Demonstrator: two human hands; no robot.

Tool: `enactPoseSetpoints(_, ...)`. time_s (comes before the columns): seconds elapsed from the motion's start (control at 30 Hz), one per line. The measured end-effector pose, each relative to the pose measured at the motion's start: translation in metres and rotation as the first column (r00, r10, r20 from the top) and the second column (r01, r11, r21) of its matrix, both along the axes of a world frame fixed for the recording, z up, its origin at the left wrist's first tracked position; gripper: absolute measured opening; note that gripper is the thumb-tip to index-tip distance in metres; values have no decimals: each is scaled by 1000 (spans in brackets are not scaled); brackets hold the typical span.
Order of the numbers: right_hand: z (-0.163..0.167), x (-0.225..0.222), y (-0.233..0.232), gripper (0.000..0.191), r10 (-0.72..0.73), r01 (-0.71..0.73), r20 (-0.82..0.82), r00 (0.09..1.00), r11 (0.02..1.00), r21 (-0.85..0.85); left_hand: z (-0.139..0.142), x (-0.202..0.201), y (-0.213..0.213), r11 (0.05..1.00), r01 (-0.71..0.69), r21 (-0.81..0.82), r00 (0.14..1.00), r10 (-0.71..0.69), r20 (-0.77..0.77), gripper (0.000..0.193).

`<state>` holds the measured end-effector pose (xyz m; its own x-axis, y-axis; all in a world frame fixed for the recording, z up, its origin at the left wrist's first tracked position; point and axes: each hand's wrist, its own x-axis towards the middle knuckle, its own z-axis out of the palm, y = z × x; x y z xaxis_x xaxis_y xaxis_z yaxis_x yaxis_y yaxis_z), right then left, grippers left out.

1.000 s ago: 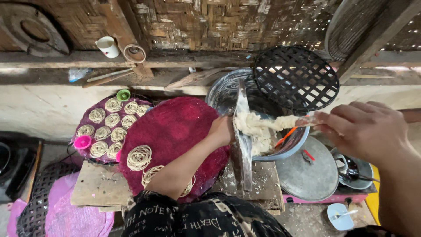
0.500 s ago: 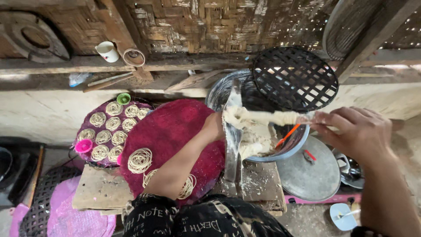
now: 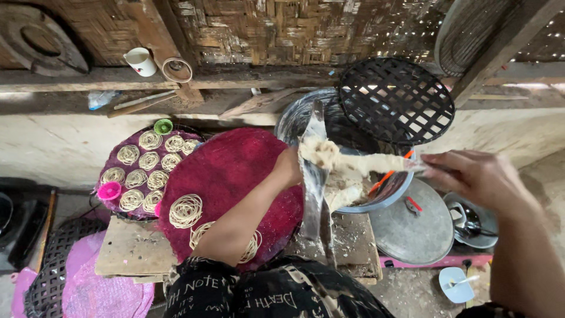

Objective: The person makes fresh noodle nests using a manual metal noodle press. They scoop dough from a basin with a stick, load it into the press, then squeeze the press handles over round purple trays so extruded noodles form nests, adding nests one at a time to the trays.

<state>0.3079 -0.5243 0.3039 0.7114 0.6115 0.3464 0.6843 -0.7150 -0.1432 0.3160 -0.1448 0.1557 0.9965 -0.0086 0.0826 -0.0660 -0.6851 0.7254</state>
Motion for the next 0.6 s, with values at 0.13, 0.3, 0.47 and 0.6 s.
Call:
enactPoseSetpoints(0.13,48,3,11,30,-270,193,-91,958,849,-492,-1,-14,-17,998,8,65,998,-12,56,34)
enactPoseSetpoints(0.3,85,0,56,35,-334,126,-206,920,750,-649,2,-32,-37,977,118,178,966,-154,207,26)
enactPoseSetpoints(0.47,81,-22,106,42,-314,90,-188,931,693,-715,5,-35,-40,998,45,51,982,-53,180,29)
enactPoseSetpoints(0.6,51,-39,118,30,104,-24,71,992,708,-706,-4,-28,-29,997,57,61,969,-70,236,25)
